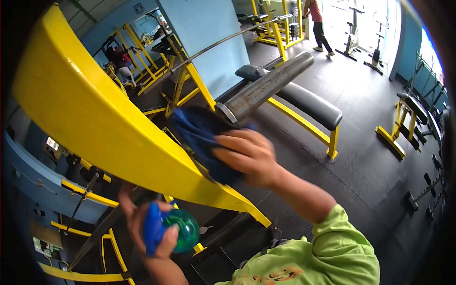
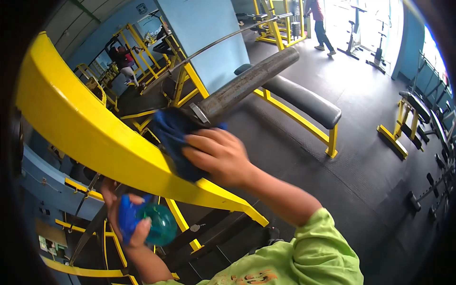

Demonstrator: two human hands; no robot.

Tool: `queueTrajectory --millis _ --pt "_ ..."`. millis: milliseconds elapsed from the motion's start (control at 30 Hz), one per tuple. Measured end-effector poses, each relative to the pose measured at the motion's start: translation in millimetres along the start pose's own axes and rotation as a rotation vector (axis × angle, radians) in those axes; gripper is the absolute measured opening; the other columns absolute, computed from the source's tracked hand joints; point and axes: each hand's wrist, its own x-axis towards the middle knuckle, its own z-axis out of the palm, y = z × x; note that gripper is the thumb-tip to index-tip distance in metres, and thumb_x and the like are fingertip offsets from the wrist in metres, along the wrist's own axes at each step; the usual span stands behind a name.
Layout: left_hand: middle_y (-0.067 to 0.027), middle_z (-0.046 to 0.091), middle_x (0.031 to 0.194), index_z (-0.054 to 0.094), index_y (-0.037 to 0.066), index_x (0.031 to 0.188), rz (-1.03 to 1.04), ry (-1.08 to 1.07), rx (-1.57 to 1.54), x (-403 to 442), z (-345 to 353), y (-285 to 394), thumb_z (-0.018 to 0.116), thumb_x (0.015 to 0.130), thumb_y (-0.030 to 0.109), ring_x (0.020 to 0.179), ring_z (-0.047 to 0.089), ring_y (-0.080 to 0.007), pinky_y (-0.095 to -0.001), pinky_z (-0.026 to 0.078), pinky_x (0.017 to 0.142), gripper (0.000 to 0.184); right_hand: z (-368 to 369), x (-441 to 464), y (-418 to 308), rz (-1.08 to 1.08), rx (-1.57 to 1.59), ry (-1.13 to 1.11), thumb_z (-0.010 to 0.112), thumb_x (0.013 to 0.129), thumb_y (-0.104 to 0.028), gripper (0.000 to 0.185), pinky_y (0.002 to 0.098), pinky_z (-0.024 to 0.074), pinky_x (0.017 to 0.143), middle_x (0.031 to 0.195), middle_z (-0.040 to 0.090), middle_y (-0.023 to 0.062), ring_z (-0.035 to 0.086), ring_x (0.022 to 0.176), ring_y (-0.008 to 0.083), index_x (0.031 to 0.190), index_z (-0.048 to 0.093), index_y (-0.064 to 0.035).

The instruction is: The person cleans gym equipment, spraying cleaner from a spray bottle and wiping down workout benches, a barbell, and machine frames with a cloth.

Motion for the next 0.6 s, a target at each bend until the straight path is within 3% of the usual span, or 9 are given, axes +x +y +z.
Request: queueTrajectory --millis 67,133,167,267,333,433,533,567,600 --pt "-0.0307 0.033 0.141 0.071 0.011 0.090 0.047 0.038 0.049 -1 3 20 0.069 0.056 0.036 0.134 0.032 -0.0433 -0.0502 0.024 0.111 0.042 -29 -20 1 0.042 -0.184 0.308 0.071 0.069 -0.016 0.026 0.0402 0.0553 0.078 0.101 0.068 0.0141 0.066 0.094 0.0302 0.091 0.066 -0.0033" --pt "-0.0331 0.030 0.143 0.071 0.013 0.089 0.055 0.032 0.069 -9 16 35 0.069 0.057 0.037 0.135 0.030 -0.0460 -0.0516 0.021 0.113 0.040 -11 -41 23 0.135 -0.059 0.604 0.075 0.069 -0.012 0.026 0.0409 0.0553 0.081 0.109 0.066 0.0181 0.066 0.097 0.0314 0.091 0.064 -0.0020" --pt "-0.0310 0.027 0.147 0.068 0.012 0.078 0.003 0.076 0.052 -9 27 43 0.068 0.055 0.040 0.137 0.027 -0.0449 -0.0545 0.018 0.113 0.036 -6 -42 25 0.154 -0.067 0.462 0.075 0.068 -0.015 0.035 0.0426 0.0503 0.087 0.114 0.063 0.0170 0.062 0.104 0.0312 0.099 0.062 -0.0047" --pt "-0.0289 0.020 0.153 0.062 0.012 0.070 0.031 0.053 0.073 -4 39 47 0.067 0.055 0.044 0.141 0.020 -0.0443 -0.0562 0.015 0.114 0.036 -9 7 22 0.196 -0.141 0.059 0.074 0.065 -0.023 0.060 0.0477 0.0352 0.103 0.131 0.054 0.0135 0.048 0.123 0.0308 0.121 0.056 -0.0127" --pt "-0.0216 0.038 0.124 0.063 0.008 0.081 -0.001 0.052 0.010 -1 57 51 0.068 0.060 0.037 0.114 0.038 -0.0362 -0.0469 0.029 0.099 0.036 -20 22 33 0.253 -0.211 -0.211 0.074 0.063 -0.029 0.078 0.0511 0.0252 0.114 0.143 0.047 0.0111 0.039 0.136 0.0306 0.136 0.051 -0.0181" --pt "-0.0106 0.065 0.079 0.063 0.003 0.096 -0.059 0.052 -0.085 7 81 50 0.070 0.067 0.026 0.072 0.064 -0.0241 -0.0328 0.051 0.078 0.038 -32 11 84 0.157 -0.167 -0.143 0.078 0.052 -0.025 0.083 0.0512 0.0244 0.114 0.139 0.052 0.0089 0.042 0.134 0.0331 0.132 0.055 -0.0225" --pt "-0.0119 0.064 0.082 0.062 0.001 0.098 0.019 0.025 -0.034 15 82 45 0.069 0.067 0.024 0.070 0.064 -0.0248 -0.0342 0.053 0.074 0.039 -63 -10 171 0.132 -0.194 0.143 0.077 0.053 -0.024 0.078 0.0457 0.0299 0.110 0.125 0.060 0.0147 0.048 0.124 0.0362 0.128 0.058 -0.0117" --pt "-0.0121 0.064 0.083 0.062 0.000 0.099 0.049 0.017 -0.011 17 82 43 0.069 0.068 0.024 0.069 0.064 -0.0250 -0.0348 0.054 0.072 0.040 -83 -16 189 0.291 -0.210 0.180 0.075 0.057 -0.019 0.067 0.0436 0.0306 0.110 0.123 0.060 0.0167 0.048 0.125 0.0360 0.122 0.062 -0.0102" --pt "-0.0124 0.064 0.084 0.061 -0.001 0.100 0.080 0.010 0.012 19 81 42 0.069 0.068 0.023 0.067 0.064 -0.0251 -0.0354 0.055 0.070 0.041 -77 -15 186 0.425 -0.033 0.171 0.071 0.061 -0.022 0.058 0.0445 0.0292 0.111 0.123 0.060 0.0170 0.048 0.125 0.0356 0.117 0.064 -0.0097"
